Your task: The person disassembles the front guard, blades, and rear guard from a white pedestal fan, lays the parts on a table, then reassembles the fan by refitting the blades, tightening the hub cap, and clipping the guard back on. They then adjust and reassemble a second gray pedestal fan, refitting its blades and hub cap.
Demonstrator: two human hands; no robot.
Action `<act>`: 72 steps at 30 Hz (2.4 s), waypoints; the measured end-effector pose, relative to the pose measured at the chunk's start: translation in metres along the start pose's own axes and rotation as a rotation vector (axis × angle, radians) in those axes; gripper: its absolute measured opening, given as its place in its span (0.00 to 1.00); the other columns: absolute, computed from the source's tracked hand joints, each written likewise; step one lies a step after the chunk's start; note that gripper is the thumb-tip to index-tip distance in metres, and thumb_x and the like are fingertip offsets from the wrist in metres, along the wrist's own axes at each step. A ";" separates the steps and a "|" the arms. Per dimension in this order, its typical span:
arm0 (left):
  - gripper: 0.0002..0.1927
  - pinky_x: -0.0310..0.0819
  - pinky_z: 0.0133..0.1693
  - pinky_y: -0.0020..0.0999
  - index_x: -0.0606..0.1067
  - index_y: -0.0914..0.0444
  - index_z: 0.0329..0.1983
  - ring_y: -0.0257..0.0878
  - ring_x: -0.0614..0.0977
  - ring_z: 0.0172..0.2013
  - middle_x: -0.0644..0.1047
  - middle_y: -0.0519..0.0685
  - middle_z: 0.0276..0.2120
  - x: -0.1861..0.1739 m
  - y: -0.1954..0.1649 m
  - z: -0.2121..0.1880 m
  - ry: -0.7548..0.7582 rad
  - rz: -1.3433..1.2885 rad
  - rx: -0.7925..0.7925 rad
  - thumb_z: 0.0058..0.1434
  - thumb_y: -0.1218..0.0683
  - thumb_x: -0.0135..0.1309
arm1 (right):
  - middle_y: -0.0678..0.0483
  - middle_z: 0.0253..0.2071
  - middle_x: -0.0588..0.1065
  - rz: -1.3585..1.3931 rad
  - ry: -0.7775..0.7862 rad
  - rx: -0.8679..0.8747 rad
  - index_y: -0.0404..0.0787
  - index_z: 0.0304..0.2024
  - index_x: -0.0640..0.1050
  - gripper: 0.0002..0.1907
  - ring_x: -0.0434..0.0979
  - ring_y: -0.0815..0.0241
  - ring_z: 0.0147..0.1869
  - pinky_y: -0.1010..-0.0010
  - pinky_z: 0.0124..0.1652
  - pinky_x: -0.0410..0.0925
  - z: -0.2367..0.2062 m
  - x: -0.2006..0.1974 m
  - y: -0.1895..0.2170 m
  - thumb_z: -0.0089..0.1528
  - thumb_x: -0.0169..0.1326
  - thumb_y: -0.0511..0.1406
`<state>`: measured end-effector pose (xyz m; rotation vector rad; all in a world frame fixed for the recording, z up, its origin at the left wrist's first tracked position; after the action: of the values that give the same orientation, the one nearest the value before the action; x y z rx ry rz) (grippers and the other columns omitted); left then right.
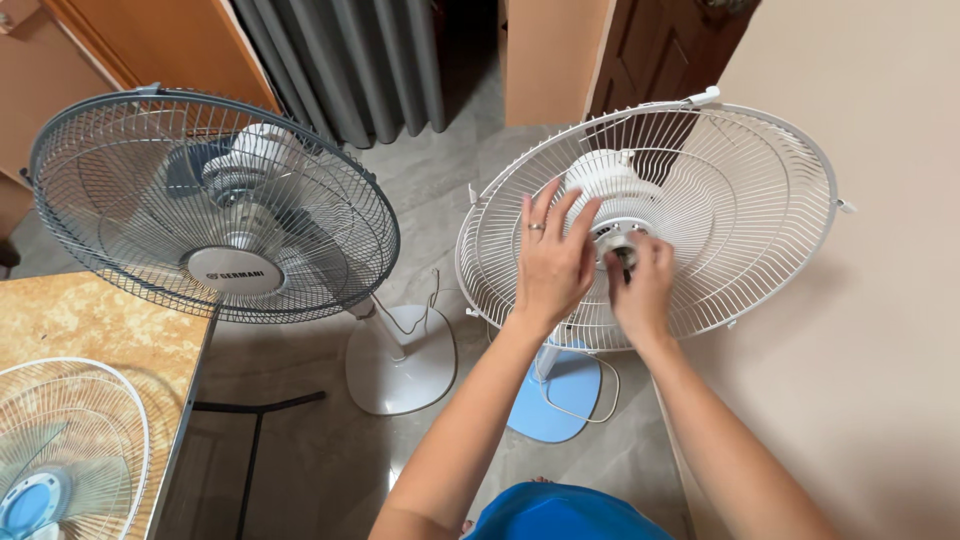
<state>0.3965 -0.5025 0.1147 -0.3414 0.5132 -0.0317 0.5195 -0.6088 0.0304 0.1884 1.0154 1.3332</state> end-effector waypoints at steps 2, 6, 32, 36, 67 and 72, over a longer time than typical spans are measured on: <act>0.28 0.47 0.73 0.69 0.68 0.55 0.69 0.53 0.62 0.73 0.70 0.54 0.66 -0.011 -0.002 0.019 -0.168 0.146 0.107 0.65 0.58 0.56 | 0.42 0.63 0.67 -0.138 0.072 -0.013 0.42 0.61 0.75 0.19 0.69 0.44 0.64 0.55 0.60 0.67 -0.001 0.004 -0.001 0.67 0.58 0.33; 0.35 0.61 0.58 0.62 0.63 0.51 0.71 0.56 0.72 0.58 0.73 0.55 0.55 -0.017 0.029 0.053 -0.156 0.304 -0.085 0.59 0.56 0.57 | 0.46 0.63 0.69 -0.455 0.146 -0.298 0.46 0.52 0.79 0.18 0.66 0.42 0.65 0.53 0.61 0.66 -0.002 0.006 0.003 0.59 0.61 0.30; 0.36 0.71 0.41 0.46 0.66 0.45 0.67 0.48 0.78 0.42 0.72 0.48 0.42 -0.002 0.077 0.057 0.028 0.275 -0.147 0.58 0.67 0.50 | 0.44 0.64 0.59 -0.593 0.118 -0.377 0.43 0.56 0.71 0.30 0.62 0.38 0.66 0.47 0.60 0.64 -0.004 0.016 0.010 0.53 0.66 0.38; 0.38 0.71 0.40 0.47 0.66 0.47 0.67 0.49 0.78 0.43 0.72 0.49 0.42 -0.003 0.077 0.056 0.017 0.269 -0.127 0.53 0.67 0.50 | 0.35 0.62 0.58 -0.074 -0.083 -0.060 0.34 0.64 0.65 0.34 0.61 0.37 0.65 0.44 0.59 0.63 -0.006 0.013 -0.001 0.61 0.64 0.39; 0.40 0.70 0.40 0.47 0.66 0.46 0.67 0.48 0.77 0.42 0.71 0.48 0.42 -0.001 0.071 0.057 0.040 0.256 -0.134 0.52 0.68 0.52 | 0.44 0.57 0.63 0.176 -0.268 0.142 0.37 0.56 0.67 0.30 0.67 0.44 0.62 0.58 0.56 0.69 -0.007 0.042 -0.017 0.57 0.68 0.33; 0.42 0.71 0.41 0.47 0.65 0.46 0.67 0.49 0.76 0.42 0.71 0.48 0.42 -0.003 0.071 0.056 0.048 0.246 -0.139 0.50 0.69 0.54 | 0.44 0.59 0.62 -0.018 -0.166 -0.035 0.38 0.57 0.74 0.28 0.67 0.46 0.62 0.58 0.58 0.67 -0.017 0.025 -0.022 0.56 0.68 0.29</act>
<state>0.4173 -0.4174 0.1384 -0.4116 0.6031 0.2348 0.5207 -0.6006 -0.0061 0.2585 0.8522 1.2957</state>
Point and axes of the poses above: each hand's wrist, its own z-axis towards the middle knuckle, its own x-axis out of the palm, y = z × x, the point moved 2 cm from there along z, towards the middle knuckle
